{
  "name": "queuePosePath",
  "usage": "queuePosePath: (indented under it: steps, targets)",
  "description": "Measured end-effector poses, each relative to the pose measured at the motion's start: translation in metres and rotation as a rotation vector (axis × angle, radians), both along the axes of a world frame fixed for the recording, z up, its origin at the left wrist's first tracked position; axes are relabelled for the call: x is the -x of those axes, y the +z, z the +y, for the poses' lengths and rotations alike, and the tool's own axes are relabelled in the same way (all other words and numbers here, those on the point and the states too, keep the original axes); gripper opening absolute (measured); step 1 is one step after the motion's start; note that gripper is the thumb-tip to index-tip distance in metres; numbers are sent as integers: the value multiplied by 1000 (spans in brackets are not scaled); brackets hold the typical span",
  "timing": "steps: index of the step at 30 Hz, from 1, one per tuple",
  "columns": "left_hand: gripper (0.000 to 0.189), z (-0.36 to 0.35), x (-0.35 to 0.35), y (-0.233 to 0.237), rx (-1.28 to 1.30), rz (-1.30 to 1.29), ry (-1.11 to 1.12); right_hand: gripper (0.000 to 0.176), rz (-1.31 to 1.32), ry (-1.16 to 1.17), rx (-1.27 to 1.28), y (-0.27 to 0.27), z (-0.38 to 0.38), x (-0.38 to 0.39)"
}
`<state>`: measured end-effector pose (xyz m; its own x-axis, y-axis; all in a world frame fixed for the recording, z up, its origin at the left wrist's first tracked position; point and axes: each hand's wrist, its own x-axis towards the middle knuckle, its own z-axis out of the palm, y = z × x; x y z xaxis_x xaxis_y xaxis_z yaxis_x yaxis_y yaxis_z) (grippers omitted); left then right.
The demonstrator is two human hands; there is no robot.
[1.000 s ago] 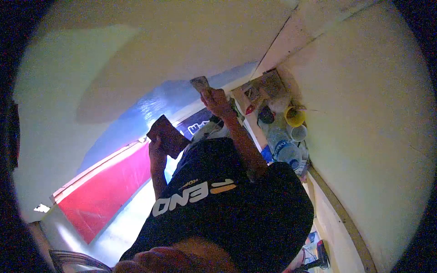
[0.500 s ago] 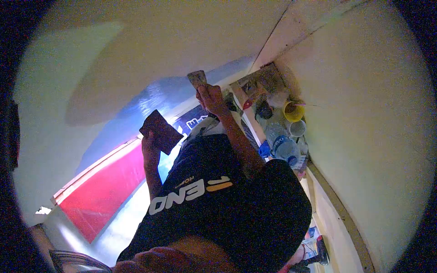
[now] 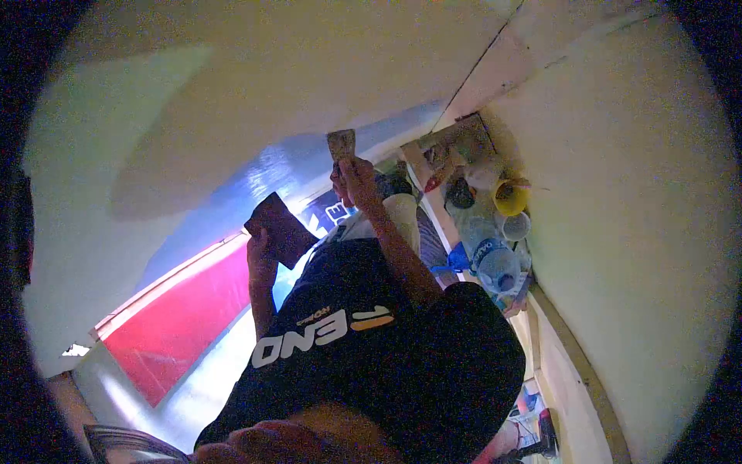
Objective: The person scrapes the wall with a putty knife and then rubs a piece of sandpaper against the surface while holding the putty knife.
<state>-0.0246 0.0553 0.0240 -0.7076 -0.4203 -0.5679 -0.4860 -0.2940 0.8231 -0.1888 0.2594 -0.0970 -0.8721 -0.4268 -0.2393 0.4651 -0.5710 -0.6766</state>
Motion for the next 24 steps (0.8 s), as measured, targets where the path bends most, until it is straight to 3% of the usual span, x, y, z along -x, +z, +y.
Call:
queuePosePath:
  steps: [2, 5, 8, 11, 14, 17, 20, 24]
  targets:
    - [48, 1, 3, 0, -50, 27, 51, 45, 11, -24, 49, -10, -3, 1]
    - [47, -11, -6, -18, 102, 1, -57, 44, -21, -46, -11, 6, 1, 4]
    - [44, -17, -5, 1, -7, -41, -10, 44, 16, -71, 85, 8, -10, 2]
    - [43, -23, -9, 7, 121, -39, -44, 44, -32, -71, 50, 35, -12, -1]
    - [44, -22, -14, -1, -110, 49, -1, 45, -4, -95, -32, 27, -4, 2]
    - [44, -16, -9, 10, 29, -35, -59, 46, -50, -105, 25, 25, -9, 1]
    - [43, -26, -21, -21, -42, 63, 39, 45, -22, -110, -12, 26, -8, -2]
    - [42, -26, -16, -6, 117, -77, -158, 44, -39, -62, 21, 24, -9, -2]
